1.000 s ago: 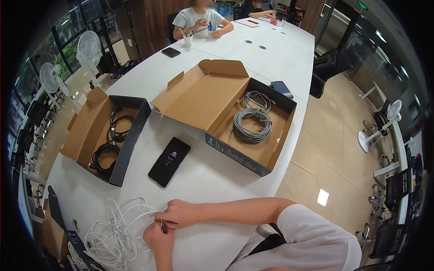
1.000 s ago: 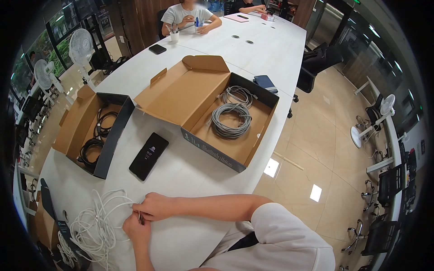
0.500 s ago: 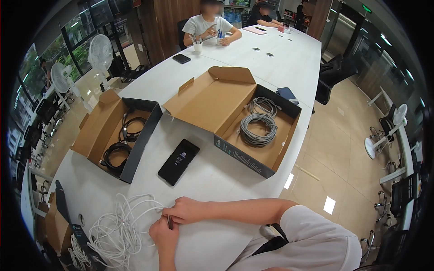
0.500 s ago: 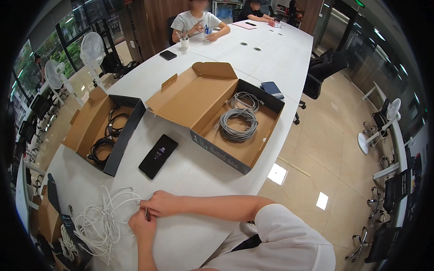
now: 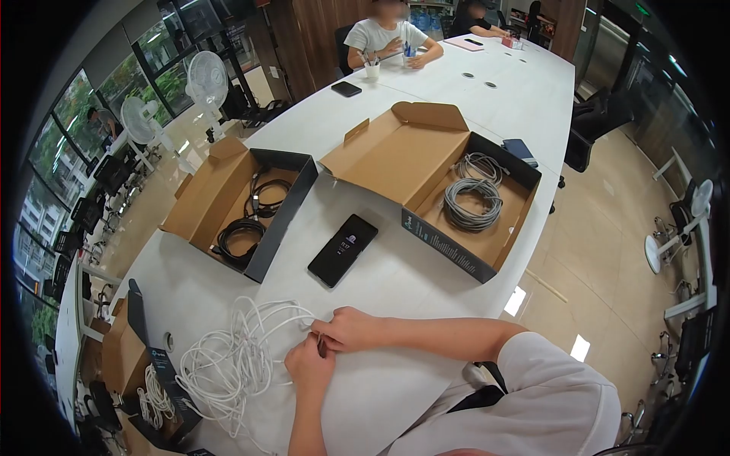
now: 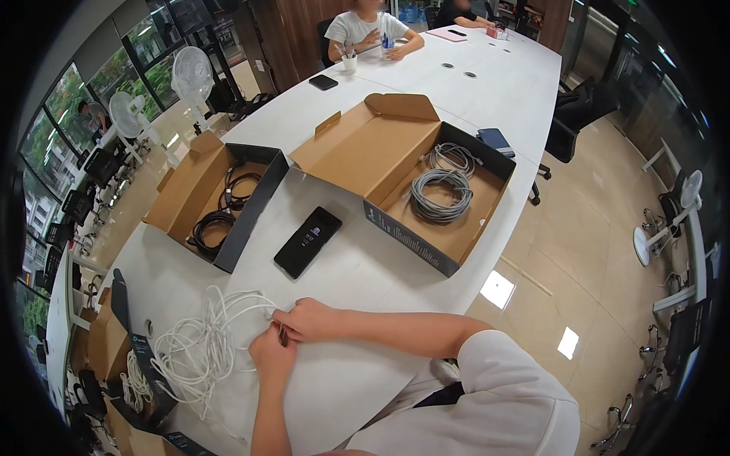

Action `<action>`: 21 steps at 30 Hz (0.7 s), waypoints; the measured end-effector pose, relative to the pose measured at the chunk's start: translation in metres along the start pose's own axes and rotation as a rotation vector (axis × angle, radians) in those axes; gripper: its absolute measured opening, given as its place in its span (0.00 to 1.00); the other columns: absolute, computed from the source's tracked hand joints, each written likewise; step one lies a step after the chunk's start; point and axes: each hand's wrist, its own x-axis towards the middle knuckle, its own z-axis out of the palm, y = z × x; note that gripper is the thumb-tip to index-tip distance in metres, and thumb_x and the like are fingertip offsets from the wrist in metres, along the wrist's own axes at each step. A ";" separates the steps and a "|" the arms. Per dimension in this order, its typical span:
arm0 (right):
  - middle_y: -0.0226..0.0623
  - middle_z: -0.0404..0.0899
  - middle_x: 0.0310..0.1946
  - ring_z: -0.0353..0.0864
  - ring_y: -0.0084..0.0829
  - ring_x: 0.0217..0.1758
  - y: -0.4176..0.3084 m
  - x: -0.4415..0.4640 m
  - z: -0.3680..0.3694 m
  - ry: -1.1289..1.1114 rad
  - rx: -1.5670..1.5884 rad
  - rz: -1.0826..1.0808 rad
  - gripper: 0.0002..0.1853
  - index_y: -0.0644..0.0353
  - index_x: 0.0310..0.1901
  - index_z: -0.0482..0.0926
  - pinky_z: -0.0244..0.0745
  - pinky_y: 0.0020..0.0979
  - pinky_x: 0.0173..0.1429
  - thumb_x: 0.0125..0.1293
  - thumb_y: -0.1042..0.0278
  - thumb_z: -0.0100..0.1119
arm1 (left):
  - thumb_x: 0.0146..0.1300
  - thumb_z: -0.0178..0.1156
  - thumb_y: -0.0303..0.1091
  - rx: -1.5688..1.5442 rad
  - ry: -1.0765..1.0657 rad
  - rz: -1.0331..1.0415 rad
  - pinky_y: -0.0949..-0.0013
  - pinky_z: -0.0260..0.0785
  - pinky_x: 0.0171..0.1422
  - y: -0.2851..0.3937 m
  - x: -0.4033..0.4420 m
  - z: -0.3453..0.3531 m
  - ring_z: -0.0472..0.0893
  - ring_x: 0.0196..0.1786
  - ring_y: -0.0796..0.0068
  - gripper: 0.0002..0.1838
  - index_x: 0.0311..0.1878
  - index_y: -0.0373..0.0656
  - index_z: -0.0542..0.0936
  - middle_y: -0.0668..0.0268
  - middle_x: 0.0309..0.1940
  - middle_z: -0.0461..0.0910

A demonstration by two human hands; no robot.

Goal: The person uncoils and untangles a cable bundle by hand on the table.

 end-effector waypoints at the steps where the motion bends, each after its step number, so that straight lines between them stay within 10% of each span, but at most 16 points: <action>1: 0.33 0.77 0.18 0.79 0.41 0.20 -0.002 0.000 0.001 0.008 -0.010 0.003 0.13 0.55 0.48 0.74 0.74 0.39 0.34 0.64 0.66 0.63 | 0.54 0.68 0.30 -0.011 0.014 0.007 0.52 0.72 0.35 0.001 0.001 0.001 0.82 0.28 0.51 0.08 0.37 0.42 0.80 0.58 0.23 0.81; 21: 0.30 0.80 0.20 0.79 0.41 0.21 0.002 -0.002 0.002 0.055 0.097 -0.024 0.15 0.52 0.48 0.74 0.75 0.39 0.34 0.60 0.68 0.64 | 0.54 0.69 0.31 0.023 -0.016 0.007 0.52 0.72 0.36 0.000 0.000 -0.002 0.82 0.29 0.53 0.09 0.37 0.42 0.80 0.59 0.23 0.81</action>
